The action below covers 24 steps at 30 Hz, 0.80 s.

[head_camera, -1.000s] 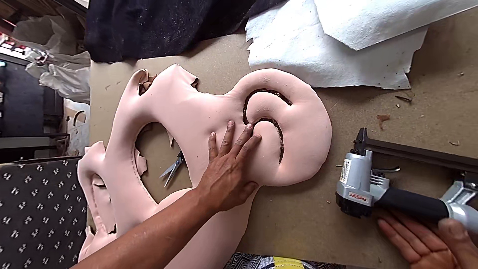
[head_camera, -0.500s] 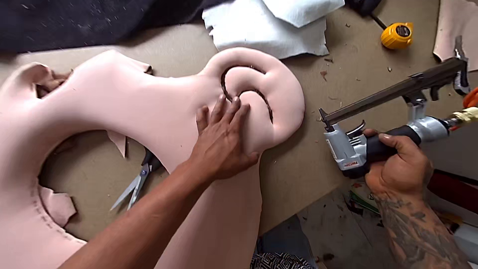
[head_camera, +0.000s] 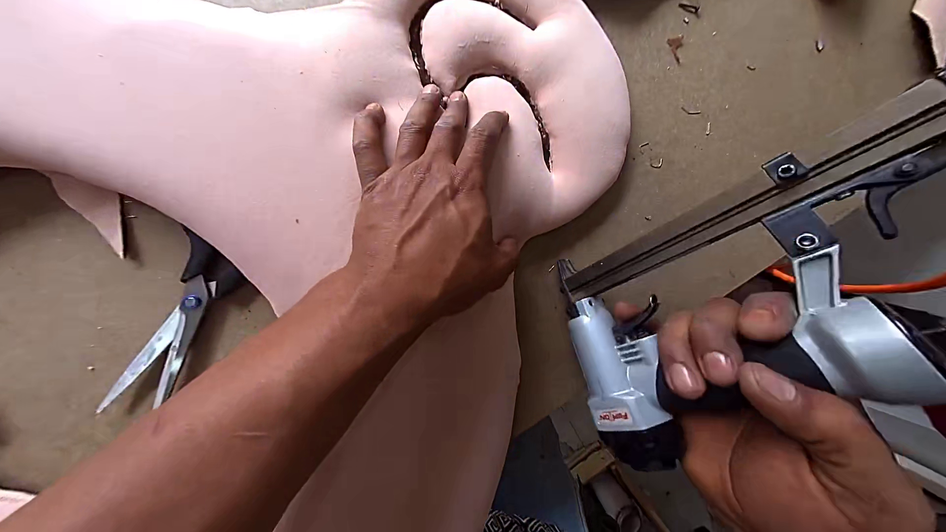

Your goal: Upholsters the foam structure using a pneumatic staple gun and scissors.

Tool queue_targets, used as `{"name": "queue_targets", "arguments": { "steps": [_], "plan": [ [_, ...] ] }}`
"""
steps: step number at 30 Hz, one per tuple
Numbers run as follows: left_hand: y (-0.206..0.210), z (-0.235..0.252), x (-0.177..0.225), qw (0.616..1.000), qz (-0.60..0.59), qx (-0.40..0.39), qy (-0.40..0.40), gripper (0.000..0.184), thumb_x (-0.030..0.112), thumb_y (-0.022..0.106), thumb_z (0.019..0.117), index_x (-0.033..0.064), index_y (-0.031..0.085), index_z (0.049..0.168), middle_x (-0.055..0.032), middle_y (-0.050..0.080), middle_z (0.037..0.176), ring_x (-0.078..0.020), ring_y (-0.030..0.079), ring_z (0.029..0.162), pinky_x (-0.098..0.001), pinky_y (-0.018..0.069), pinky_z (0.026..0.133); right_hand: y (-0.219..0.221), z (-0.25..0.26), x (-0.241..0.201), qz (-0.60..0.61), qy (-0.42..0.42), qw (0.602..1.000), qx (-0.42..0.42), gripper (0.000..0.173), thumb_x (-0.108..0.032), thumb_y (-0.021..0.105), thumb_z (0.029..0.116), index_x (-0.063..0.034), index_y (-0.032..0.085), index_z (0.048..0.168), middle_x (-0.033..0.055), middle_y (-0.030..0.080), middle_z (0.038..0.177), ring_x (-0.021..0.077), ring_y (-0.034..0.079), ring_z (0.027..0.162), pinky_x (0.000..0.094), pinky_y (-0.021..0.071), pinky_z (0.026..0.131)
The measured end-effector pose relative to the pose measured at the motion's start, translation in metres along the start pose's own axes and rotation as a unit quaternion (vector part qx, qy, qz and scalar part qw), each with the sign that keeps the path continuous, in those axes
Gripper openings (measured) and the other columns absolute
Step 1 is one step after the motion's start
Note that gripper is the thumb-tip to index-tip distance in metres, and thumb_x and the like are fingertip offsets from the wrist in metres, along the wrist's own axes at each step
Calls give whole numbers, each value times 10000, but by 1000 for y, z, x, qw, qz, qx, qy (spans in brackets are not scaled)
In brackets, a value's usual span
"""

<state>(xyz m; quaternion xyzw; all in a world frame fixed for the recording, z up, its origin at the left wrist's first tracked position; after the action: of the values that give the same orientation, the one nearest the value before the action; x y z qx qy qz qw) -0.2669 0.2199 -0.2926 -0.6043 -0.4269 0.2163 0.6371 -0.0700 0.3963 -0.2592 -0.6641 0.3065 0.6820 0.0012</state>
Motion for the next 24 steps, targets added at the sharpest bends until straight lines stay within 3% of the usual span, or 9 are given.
{"name": "queue_targets", "arguments": {
  "steps": [4, 14, 24],
  "plan": [
    [-1, -1, 0, 1000, -12, 18, 18, 949, 664, 654, 681, 308, 431, 1532, -127, 433, 1595, -341, 298, 1533, -685, 114, 1185, 19, -1, 12, -61, -73, 995, 24, 308, -363, 624, 1027, -101, 613, 866, 0, 533, 589, 167, 615, 547, 478, 629, 825],
    [-5, -2, -1, 999, -31, 31, 31, 770, 593, 692, 684, 281, 525, 1368, -112, 494, 1546, -297, 333, 1524, -645, 141, 1193, 48, 0, 28, -125, -121, 984, -46, 258, -333, 606, 1038, -141, 588, 866, -38, 540, 646, 101, 623, 628, 402, 599, 922],
    [-3, -3, -1, 998, -40, 45, 33, 736, 569, 677, 683, 280, 545, 1347, -118, 507, 1531, -300, 339, 1521, -629, 147, 1199, 51, 2, 33, -83, -140, 986, -45, 250, -309, 586, 1041, -116, 590, 882, -21, 541, 663, 110, 613, 624, 393, 602, 882]
  ]
}}
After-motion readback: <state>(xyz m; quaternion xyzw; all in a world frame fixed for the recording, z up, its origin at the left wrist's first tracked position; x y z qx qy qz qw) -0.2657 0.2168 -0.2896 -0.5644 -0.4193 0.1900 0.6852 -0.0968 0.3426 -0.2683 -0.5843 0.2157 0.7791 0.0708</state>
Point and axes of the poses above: each hand's wrist, its own z-axis towards the middle knuckle, its own y-axis out of the palm, x = y × z, the point moved 6 cm from there along z, towards the middle knuckle
